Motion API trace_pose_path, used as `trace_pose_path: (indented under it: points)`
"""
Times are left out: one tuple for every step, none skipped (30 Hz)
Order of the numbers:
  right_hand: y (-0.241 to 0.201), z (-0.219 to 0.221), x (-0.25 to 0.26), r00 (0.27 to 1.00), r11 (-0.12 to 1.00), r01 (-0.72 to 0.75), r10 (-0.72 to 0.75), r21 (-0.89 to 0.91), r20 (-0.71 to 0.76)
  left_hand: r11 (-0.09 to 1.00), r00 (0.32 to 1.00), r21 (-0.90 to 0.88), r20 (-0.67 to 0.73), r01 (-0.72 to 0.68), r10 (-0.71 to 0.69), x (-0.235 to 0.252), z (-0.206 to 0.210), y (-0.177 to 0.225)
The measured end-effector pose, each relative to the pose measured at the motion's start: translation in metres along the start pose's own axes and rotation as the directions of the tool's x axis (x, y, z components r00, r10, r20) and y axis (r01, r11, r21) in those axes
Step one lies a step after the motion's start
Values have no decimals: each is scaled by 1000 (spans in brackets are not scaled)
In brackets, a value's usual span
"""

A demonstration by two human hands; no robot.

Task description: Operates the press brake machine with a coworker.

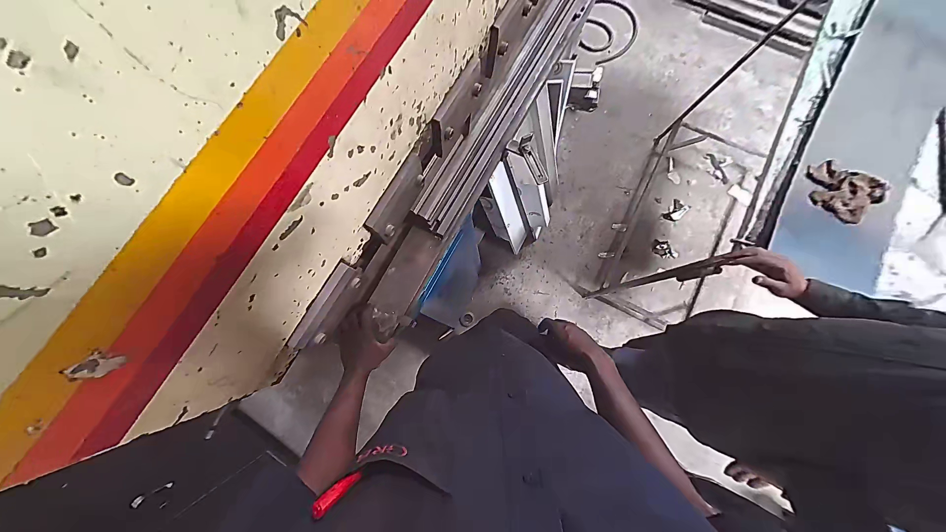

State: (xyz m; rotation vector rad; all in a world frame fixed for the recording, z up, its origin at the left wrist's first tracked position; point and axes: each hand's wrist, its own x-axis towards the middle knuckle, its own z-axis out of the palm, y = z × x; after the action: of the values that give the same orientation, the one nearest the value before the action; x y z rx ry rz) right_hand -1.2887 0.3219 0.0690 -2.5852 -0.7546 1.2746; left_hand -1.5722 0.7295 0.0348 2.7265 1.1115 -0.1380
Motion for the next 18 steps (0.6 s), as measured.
trace_pose_path:
  points:
    - [2, -8, 2, 1000, 1000, 4, -4, 12, -8, 1000, 1000, 5, -1, 0, 0, 1, 0, 1]
    - [5, -14, 5, 1000, 1000, 1, -1, 17, -15, 1000, 1000, 10, -4, -3, 3, 1, 1, 1]
    - [9, -20, 8, 1000, 1000, -10, 10, 19, -14, 1000, 1000, 8, -1, -7, 7, -1, 1, 1]
    - [12, -28, 10, 1000, 999, -20, 20, 25, -6, 1000, 1000, 10, 9, -2, 2, -2, 1, 2]
    - [13, -39, 13, 1000, 999, -29, 29, 32, 3, 1000, 1000, 15, 26, 11, -12, -2, -1, 3]
    - [15, -48, 16, 1000, 998, -31, 31, 49, 7, 999, 998, 15, 48, 32, -32, -3, -2, 5]
    - [17, -59, 19, 1000, 998, -23, 22, 61, 11, 999, 997, 9, 62, 49, -50, -4, -3, 6]
    - [20, -71, 24, 1000, 998, -8, 8, 65, 4, 998, 996, 0, 72, 58, -58, -3, -4, 8]
    - [23, -84, 29, 1000, 998, 8, -8, 65, -11, 998, 995, -4, 78, 61, -61, -1, -5, 12]
    - [28, -96, 35, 999, 997, 26, -24, 76, -33, 998, 995, -9, 75, 67, -66, 0, -6, 17]
    - [33, -107, 41, 998, 996, 43, -39, 84, -49, 997, 994, -9, 75, 79, -78, 0, -8, 20]
    - [38, -117, 49, 997, 995, 57, -52, 84, -62, 995, 992, -4, 83, 100, -99, 0, -9, 23]
    - [43, -127, 59, 996, 995, 65, -59, 79, -74, 992, 988, 5, 95, 125, -125, 1, -11, 26]
    - [49, -138, 69, 994, 995, 74, -67, 74, -84, 989, 985, 14, 98, 145, -145, 3, -12, 30]
    - [57, -149, 81, 993, 994, 86, -80, 74, -86, 987, 981, 22, 103, 160, -162, 3, -13, 33]
    - [66, -160, 94, 992, 992, 99, -93, 73, -82, 986, 981, 10, 99, 169, -169, 2, -12, 35]
    - [77, -171, 108, 991, 991, 111, -105, 75, -81, 986, 984, 5, 63, 168, -168, -1, -6, 34]
    - [90, -184, 123, 990, 989, 123, -117, 79, -77, 989, 989, 19, -22, 146, -145, -5, 2, 33]
